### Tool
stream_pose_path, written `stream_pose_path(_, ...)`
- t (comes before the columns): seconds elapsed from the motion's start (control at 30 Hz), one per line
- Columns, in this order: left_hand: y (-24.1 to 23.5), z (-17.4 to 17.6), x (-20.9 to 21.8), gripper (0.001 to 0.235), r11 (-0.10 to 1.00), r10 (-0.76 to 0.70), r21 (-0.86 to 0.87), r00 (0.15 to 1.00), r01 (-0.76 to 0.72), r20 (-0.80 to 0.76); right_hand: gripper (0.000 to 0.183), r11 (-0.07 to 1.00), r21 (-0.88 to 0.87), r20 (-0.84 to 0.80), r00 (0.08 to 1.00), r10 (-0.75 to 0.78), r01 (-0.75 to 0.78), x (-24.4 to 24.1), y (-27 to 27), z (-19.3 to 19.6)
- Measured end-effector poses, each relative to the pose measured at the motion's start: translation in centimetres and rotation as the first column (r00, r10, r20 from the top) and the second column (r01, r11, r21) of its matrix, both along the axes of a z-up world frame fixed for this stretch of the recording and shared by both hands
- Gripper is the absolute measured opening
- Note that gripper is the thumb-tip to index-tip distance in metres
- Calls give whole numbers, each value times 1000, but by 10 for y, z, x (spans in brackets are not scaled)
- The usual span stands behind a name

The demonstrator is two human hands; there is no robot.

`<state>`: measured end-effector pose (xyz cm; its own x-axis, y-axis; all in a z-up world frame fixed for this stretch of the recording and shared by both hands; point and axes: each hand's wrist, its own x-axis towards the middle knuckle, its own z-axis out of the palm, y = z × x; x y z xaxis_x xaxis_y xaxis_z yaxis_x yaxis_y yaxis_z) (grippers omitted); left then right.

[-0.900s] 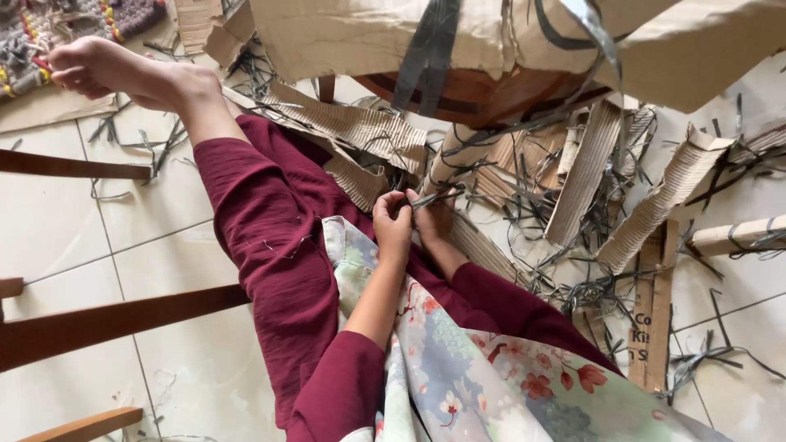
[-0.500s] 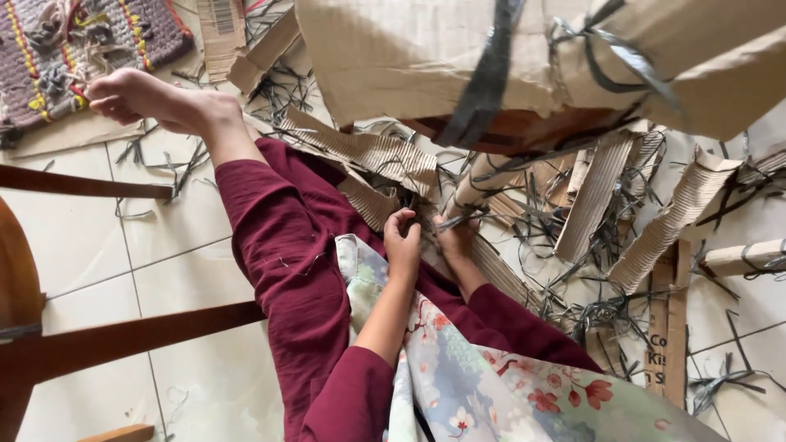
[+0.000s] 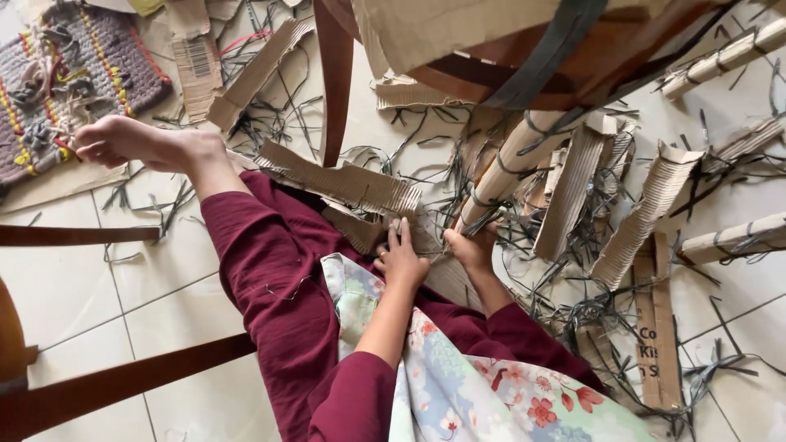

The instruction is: Wrapping the legs of a wooden chair with corrugated cardboard and securing it with ties

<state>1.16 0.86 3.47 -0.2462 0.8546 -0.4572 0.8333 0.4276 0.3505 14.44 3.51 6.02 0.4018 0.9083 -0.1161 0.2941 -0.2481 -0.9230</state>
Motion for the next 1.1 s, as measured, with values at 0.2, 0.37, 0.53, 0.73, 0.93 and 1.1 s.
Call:
stream_pose_path(0.2, 17, -79, -15, 87, 992, -103, -98, 969, 83, -225, 44, 996, -87, 25, 999, 26, -23, 5, 4, 14)
stream_pose_path(0.37, 5, -69, -10, 72, 982, -60, 149, 938, 117, -341, 43, 998, 18, -45, 997, 62, -61, 13, 2, -4)
stream_pose_path(0.53, -2, 1, -2, 73, 603, -110, 729, 939, 325, -327, 40, 997, 58, -26, 998, 58, -57, 22, -5, -22)
stream_pose_path(0.73, 8, 4, -6, 87, 807, -510, 158, 806, 569, -301, 31, 998, 2, -139, 989, 59, -59, 31, -1, -15)
stream_pose_path(0.93, 38, -80, -68, 68, 994, -89, 31, 936, 106, -340, 25, 991, -127, -209, 978, 12, -39, 55, 4, 29)
stream_pose_path(1.1, 45, -50, -91, 60, 981, 41, 195, 967, 9, -253, 55, 950, -306, -137, 990, 29, -70, 70, 9, 22)
